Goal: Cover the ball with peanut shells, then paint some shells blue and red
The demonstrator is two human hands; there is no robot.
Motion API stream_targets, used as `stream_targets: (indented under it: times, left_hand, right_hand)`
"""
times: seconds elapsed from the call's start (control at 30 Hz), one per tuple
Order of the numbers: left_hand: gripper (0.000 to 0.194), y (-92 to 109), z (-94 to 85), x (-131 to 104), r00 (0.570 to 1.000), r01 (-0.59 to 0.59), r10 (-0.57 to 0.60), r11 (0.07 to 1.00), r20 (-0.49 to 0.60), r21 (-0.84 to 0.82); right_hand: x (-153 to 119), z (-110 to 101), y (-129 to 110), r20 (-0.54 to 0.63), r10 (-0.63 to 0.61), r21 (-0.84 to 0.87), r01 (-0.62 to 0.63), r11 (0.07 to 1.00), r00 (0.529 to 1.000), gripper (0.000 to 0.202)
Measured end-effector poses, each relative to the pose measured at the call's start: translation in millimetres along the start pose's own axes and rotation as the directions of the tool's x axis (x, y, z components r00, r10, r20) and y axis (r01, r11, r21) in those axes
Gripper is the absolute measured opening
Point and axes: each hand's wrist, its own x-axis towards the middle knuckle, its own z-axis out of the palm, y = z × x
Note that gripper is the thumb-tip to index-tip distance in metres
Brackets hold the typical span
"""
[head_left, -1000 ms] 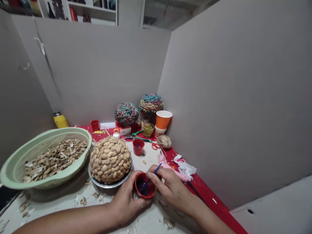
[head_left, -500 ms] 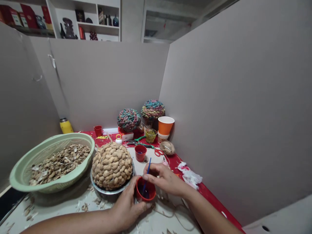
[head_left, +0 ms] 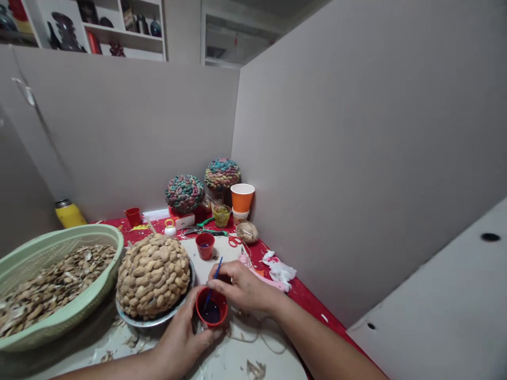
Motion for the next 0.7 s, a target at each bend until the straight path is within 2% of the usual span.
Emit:
stream_targets:
  times: [0.1,0.23,0.3,0.47,0.6,0.7]
  left_hand:
    - [0.046,5.3,-3.5,0.2,1.000,-0.006,0.005,0.999,0.018,0.045]
    - [0.048,6.3,-7.3,-0.6,0.999,-0.018,0.016,0.998,0.037,0.054]
    - [0.051,5.5,-8.2,-0.8,0.999,-0.021,0.019,0.999,0.039,0.050]
    - [0.047,7.7,-9.1,0.4,0.999,-0.011,0.007,0.998,0.052,0.062]
    - [0.049,9.0,-9.7,0.2,0.999,0.001,-0.005,0.998,0.049,0.064]
    - [0.051,10.0,-9.8,-0.2,0.998,0.006,-0.009,0.999,0.056,0.048]
  right_hand:
    - [-1.5,-5.3,1.5,-0.031,0.008,-0.036,-0.009,0.999,0.999,0.020]
    - [-3.1,-7.3,-1.0,0.064,0.017,0.072,-0.021,0.997,0.998,0.027]
    - [-2.9,-5.3,-2.3,0.070,-0.009,0.099,0.002,0.995,0.998,0.027]
    - [-4.9,-6.7,-1.4,0.060,-0.028,-0.006,0.029,1.000,0.998,0.024]
    - [-7.3,-6.8,-1.6,0.107,-0.025,0.042,0.021,0.999,0.994,0.024]
    - [-7.2,-3.4,-0.2,0.064,-0.017,0.036,0.015,0.999,0.998,0.023]
